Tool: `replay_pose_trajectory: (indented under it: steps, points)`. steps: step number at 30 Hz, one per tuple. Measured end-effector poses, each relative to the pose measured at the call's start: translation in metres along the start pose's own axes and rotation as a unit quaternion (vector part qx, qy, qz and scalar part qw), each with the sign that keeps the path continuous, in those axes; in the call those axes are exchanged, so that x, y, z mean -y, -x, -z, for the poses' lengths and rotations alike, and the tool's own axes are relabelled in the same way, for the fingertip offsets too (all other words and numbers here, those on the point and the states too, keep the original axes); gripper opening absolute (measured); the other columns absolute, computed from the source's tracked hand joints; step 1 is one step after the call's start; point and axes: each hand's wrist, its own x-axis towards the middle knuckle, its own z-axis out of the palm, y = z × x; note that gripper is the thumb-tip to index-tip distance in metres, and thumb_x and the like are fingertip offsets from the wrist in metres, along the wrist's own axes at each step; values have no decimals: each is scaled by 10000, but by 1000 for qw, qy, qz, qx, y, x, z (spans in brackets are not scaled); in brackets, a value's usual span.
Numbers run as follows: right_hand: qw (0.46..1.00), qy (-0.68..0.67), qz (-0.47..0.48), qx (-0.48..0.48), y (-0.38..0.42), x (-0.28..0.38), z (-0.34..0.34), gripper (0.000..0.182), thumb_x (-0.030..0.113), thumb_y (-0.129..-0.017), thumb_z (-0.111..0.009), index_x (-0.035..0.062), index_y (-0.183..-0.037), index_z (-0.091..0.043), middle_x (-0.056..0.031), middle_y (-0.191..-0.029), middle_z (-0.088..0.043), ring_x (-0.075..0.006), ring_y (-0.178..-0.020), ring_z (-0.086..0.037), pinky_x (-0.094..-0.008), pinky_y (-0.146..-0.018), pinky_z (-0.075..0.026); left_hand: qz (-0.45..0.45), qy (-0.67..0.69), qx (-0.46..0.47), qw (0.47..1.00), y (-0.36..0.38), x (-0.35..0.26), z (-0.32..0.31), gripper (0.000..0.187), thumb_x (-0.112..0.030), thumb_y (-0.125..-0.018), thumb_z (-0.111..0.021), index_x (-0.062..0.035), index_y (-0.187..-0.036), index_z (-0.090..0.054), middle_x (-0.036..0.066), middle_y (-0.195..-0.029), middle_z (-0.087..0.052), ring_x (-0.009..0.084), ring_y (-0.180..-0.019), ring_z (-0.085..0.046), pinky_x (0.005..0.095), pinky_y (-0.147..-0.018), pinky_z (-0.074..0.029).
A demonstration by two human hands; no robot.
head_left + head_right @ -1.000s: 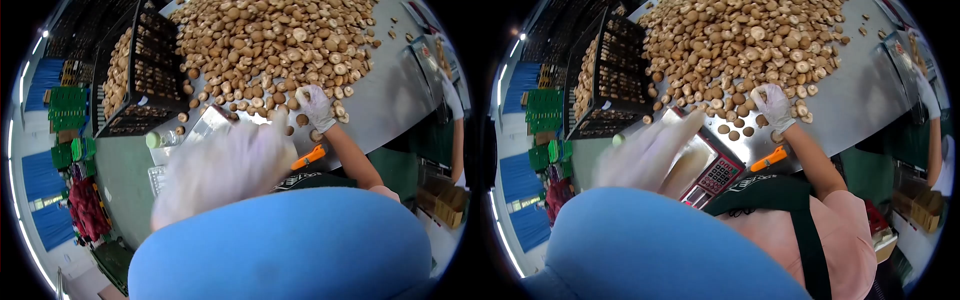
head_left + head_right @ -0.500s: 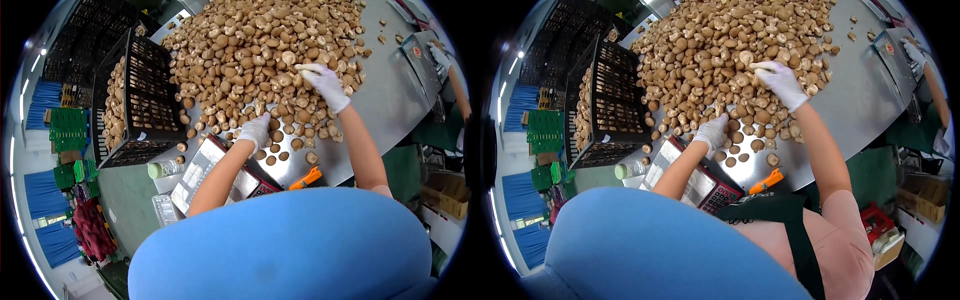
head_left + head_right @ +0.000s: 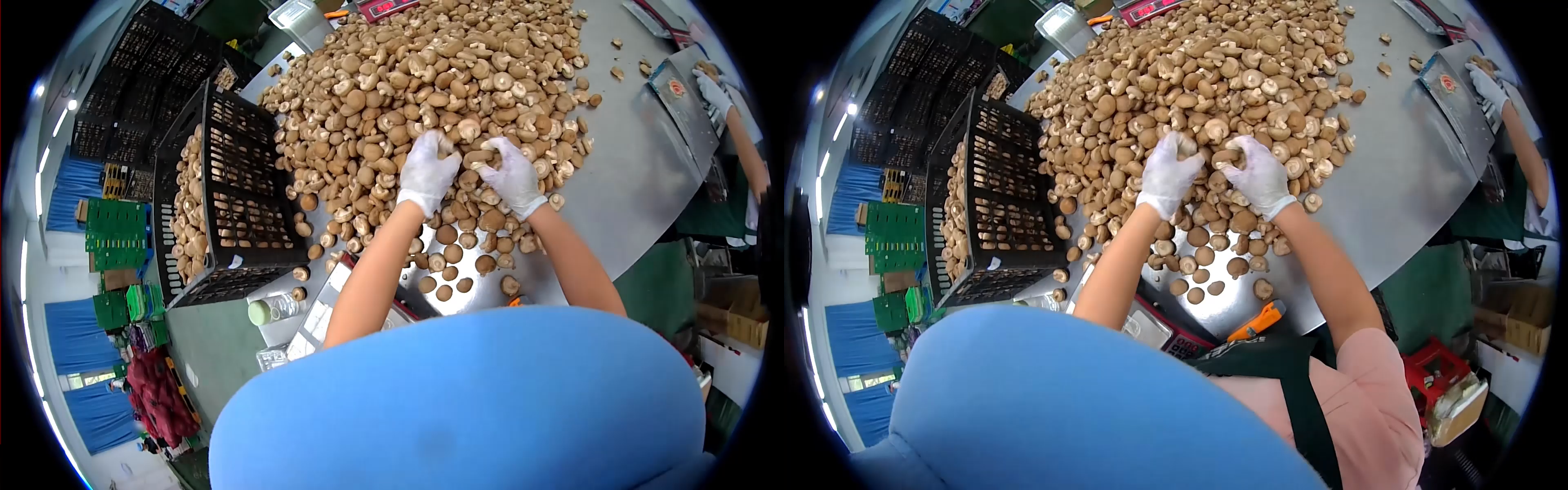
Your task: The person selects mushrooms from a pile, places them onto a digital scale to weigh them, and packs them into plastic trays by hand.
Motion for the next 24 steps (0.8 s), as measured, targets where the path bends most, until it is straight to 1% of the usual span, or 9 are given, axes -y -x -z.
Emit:
replay_pose_trajectory:
  steps: [3, 5, 6, 8, 11, 15, 19, 21, 24]
  points:
    - [989, -126, -30, -69, 6, -23, 6, 329, 224, -856, -734, 74, -1116, -600, -76, -1007, -681, -241, -924, -659, -343, -834, -524, -201, -117, -29, 972, -29, -9, -20, 647, 26, -797, -616, -216, -1388, -517, 164, -1369, -474, 360, -1158, -565, 448, -916, -526]
    - [908, -362, -210, -4, 12, -11, 34, 246, 205, -933, -641, 83, -1140, -588, -6, -1047, -646, -145, -975, -608, -324, -869, -507, -202, -275, 72, 937, -40, -1, -38, 609, 43, -794, -616, -211, -1344, -550, 155, -1403, -461, 366, -1172, -561, 458, -926, -535]
    - [895, -407, -181, 4, 16, -32, 40, 283, 209, -945, -608, 82, -1195, -573, -17, -1114, -631, -146, -1046, -588, -325, -925, -483, -181, -307, 114, 928, -40, -9, -36, 485, 20, -811, -612, -183, -1251, -591, 145, -1436, -449, 367, -1170, -568, 464, -917, -541]
    - [842, -504, -190, 16, 27, -38, 59, 394, 215, -967, -528, 86, -1339, -521, -32, -1295, -570, -150, -1224, -515, -323, -1072, -390, -191, -235, 48, 952, -44, 9, -40, 350, 2, -821, -590, -160, -1131, -605, 131, -1292, -537, 371, -1059, -614, 461, -856, -546]
    - [824, -538, -176, 23, 38, -29, 85, 414, 203, -968, -515, 97, -1369, -509, -35, -1327, -546, -159, -1256, -505, -315, -1098, -364, -145, -131, -25, 980, -34, 18, -23, 297, -37, -814, -612, -163, -1081, -590, 136, -1110, -564, 368, -965, -630, 472, -778, -535]
    - [914, -363, -174, 52, 36, -39, 94, 301, 218, -946, -608, 120, -1230, -630, -2, -1192, -616, -139, -1118, -582, -292, -988, -439, -122, -188, -51, 973, -13, 18, -5, 308, -44, -830, -616, -165, -1112, -593, 160, -1188, -547, 385, -985, -624, 479, -788, -546]
    - [973, -128, -186, 50, 41, -38, 68, 260, 201, -889, -696, 158, -1145, -677, -4, -1111, -651, -174, -981, -649, -316, -867, -505, -247, -251, 7, 936, -2, 0, -12, 440, 9, -838, -583, -197, -1227, -596, 148, -1256, -530, 375, -1016, -609, 450, -813, -567]
    - [987, 115, 79, -76, 47, -49, 50, 285, 194, -842, -737, 178, -1122, -681, -49, -1088, -655, -243, -906, -667, -365, -792, -541, -233, -283, 65, 928, -2, -11, -25, 423, -16, -838, -609, -190, -1223, -599, 158, -1285, -511, 376, -1038, -599, 444, -822, -570]
    - [990, 135, -25, 3, 48, -24, 49, 347, 170, -808, -729, 173, -1149, -666, -79, -1124, -610, -294, -958, -656, -405, -803, -549, -167, -210, 127, 955, -3, -8, -51, 425, -178, -810, -760, -163, -1208, -612, 185, -1331, -452, 424, -1156, -543, 470, -918, -543]
